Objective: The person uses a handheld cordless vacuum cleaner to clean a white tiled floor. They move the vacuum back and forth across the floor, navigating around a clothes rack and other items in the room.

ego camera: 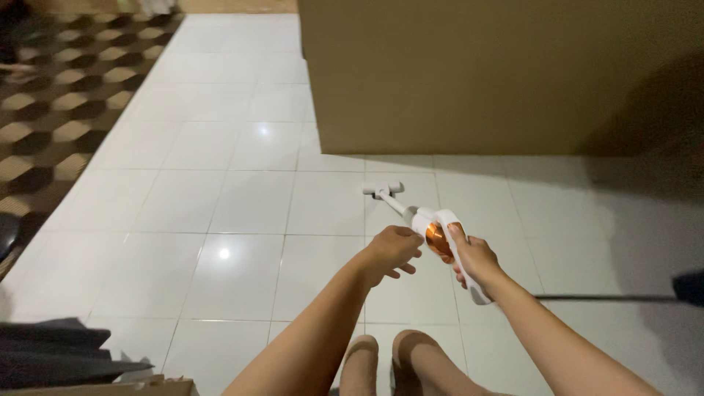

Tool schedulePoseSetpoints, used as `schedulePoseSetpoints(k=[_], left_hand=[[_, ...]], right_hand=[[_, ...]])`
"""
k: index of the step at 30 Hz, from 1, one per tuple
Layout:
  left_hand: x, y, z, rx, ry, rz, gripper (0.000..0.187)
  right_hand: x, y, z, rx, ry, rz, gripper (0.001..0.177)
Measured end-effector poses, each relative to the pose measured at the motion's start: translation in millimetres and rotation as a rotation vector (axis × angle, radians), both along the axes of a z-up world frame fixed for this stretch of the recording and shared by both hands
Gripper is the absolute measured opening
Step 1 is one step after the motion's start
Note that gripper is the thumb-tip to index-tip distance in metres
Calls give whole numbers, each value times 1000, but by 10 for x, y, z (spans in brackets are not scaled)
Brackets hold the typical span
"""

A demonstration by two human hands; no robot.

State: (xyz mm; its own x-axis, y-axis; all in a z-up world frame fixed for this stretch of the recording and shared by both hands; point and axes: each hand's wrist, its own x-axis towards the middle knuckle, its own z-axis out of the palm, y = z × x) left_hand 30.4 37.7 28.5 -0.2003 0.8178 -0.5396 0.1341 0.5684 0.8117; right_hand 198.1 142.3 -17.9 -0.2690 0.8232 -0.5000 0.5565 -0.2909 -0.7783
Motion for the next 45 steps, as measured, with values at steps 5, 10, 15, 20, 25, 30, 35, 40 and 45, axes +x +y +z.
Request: schedulePoseSetpoints(k=[5, 10, 15, 20, 25, 30, 35, 40, 45], left_hand=[[66, -383, -105, -54, -15, -95, 51], [191, -584, -194, -92, -47, -184, 50], [234, -699, -237, -68, -72, -267, 51], [193, -624, -233, -95, -44, -246, 51], [73, -308, -215, -96, 1, -189, 50], [-35, 212, -151, -115, 39, -121, 50], [-49, 706, -49, -63, 34, -65, 51], [19, 1123, 51, -68, 39, -18, 51], [79, 1394, 59, -70, 40, 18, 52]], right_hand=[[412, -713, 66, 9, -77, -104, 62], [705, -1346, -2, 35, -99, -193, 61], [705, -1652, -73, 31, -78, -269, 61], [536, -1470, -96, 47, -55, -240, 63], [299, -829, -114, 47, -79, -215, 62], [148, 29, -115, 31, 5, -190, 64], [23, 805, -63, 38, 4, -142, 64], [-85, 1383, 49, 38, -36, -106, 63], [-148, 1895, 31, 57, -6, -64, 62]])
